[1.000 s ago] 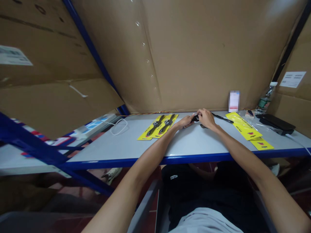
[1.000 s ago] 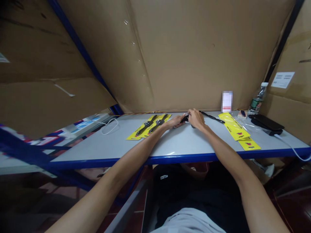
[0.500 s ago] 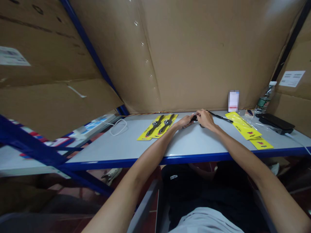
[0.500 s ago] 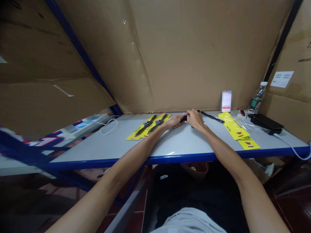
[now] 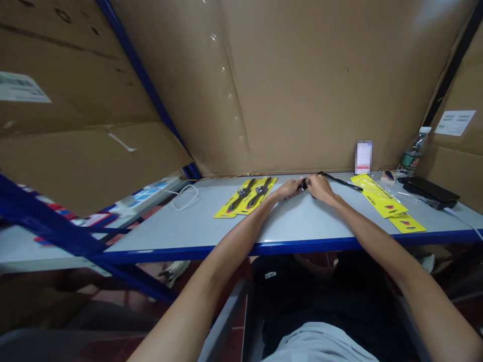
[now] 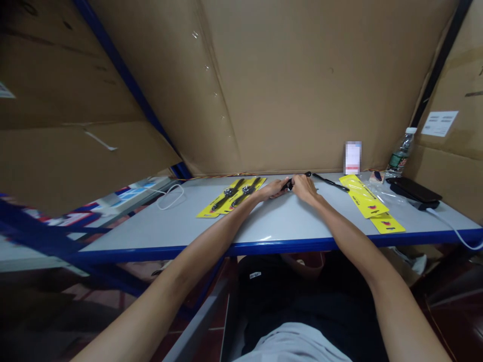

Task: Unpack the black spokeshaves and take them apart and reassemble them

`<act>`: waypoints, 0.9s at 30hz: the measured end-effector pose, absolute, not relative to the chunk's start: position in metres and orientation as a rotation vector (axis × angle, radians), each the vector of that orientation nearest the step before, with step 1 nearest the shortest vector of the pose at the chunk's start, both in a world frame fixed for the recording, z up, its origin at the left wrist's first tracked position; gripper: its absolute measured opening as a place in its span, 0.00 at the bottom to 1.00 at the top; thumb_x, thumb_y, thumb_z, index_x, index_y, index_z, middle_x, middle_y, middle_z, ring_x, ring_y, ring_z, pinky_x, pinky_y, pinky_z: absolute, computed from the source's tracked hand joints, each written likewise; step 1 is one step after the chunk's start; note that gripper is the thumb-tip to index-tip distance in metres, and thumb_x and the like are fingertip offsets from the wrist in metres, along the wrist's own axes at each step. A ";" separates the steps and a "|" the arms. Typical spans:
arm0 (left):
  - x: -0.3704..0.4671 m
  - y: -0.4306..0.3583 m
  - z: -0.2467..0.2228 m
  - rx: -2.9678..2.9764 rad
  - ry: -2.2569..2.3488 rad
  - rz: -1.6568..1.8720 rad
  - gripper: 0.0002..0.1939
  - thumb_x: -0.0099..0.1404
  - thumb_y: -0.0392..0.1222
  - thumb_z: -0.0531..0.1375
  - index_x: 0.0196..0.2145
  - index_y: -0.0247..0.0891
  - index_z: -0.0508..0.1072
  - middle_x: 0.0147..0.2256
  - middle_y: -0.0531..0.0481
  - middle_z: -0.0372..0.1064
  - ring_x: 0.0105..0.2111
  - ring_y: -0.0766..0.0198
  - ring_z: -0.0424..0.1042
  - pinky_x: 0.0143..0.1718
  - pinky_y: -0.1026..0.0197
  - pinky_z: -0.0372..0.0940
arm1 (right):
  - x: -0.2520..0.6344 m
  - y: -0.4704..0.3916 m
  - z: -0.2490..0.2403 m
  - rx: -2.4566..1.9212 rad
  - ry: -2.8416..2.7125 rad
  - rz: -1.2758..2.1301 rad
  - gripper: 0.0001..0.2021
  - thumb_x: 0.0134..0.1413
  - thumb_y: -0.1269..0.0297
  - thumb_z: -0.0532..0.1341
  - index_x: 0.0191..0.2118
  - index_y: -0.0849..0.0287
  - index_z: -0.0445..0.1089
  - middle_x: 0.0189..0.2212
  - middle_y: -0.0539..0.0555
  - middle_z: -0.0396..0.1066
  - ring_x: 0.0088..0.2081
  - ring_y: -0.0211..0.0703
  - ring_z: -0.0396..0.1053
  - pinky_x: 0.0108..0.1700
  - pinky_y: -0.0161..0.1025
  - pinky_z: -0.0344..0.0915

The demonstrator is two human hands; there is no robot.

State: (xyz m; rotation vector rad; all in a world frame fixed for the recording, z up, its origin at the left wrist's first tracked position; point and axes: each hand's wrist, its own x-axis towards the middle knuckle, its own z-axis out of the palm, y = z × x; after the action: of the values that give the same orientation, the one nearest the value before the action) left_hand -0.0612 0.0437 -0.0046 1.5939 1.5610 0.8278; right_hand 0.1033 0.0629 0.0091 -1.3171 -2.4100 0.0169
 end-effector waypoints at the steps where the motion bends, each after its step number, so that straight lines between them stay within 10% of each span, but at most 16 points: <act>1: -0.061 0.044 -0.004 1.593 1.554 0.830 0.30 0.77 0.60 0.45 0.23 0.38 0.63 0.15 0.58 0.49 0.13 0.72 0.45 0.17 0.65 0.39 | 0.104 0.063 0.009 -1.301 -2.417 0.012 0.17 0.62 0.76 0.57 0.52 0.59 0.76 0.47 0.63 0.80 0.48 0.49 0.76 0.46 0.36 0.64; 17: -0.063 0.050 -0.009 1.651 1.600 0.775 0.29 0.75 0.61 0.49 0.23 0.39 0.65 0.15 0.58 0.49 0.14 0.70 0.46 0.18 0.63 0.42 | 0.117 0.068 0.018 -1.122 -2.633 0.170 0.11 0.53 0.76 0.60 0.34 0.60 0.82 0.30 0.57 0.81 0.32 0.42 0.75 0.34 0.32 0.61; 27: -0.057 0.046 -0.015 2.302 1.906 0.585 0.31 0.77 0.56 0.45 0.28 0.36 0.78 0.30 0.41 0.76 0.33 0.56 0.73 0.34 0.61 0.56 | 0.124 0.086 0.022 -1.252 -2.173 0.063 0.14 0.61 0.71 0.57 0.46 0.59 0.79 0.38 0.58 0.81 0.40 0.45 0.75 0.41 0.35 0.63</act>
State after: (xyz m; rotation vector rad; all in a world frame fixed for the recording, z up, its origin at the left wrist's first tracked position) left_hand -0.0572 0.0461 -0.0152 2.3016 1.9058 0.5847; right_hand 0.1242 0.0863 0.0217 -1.2523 -2.1734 0.0627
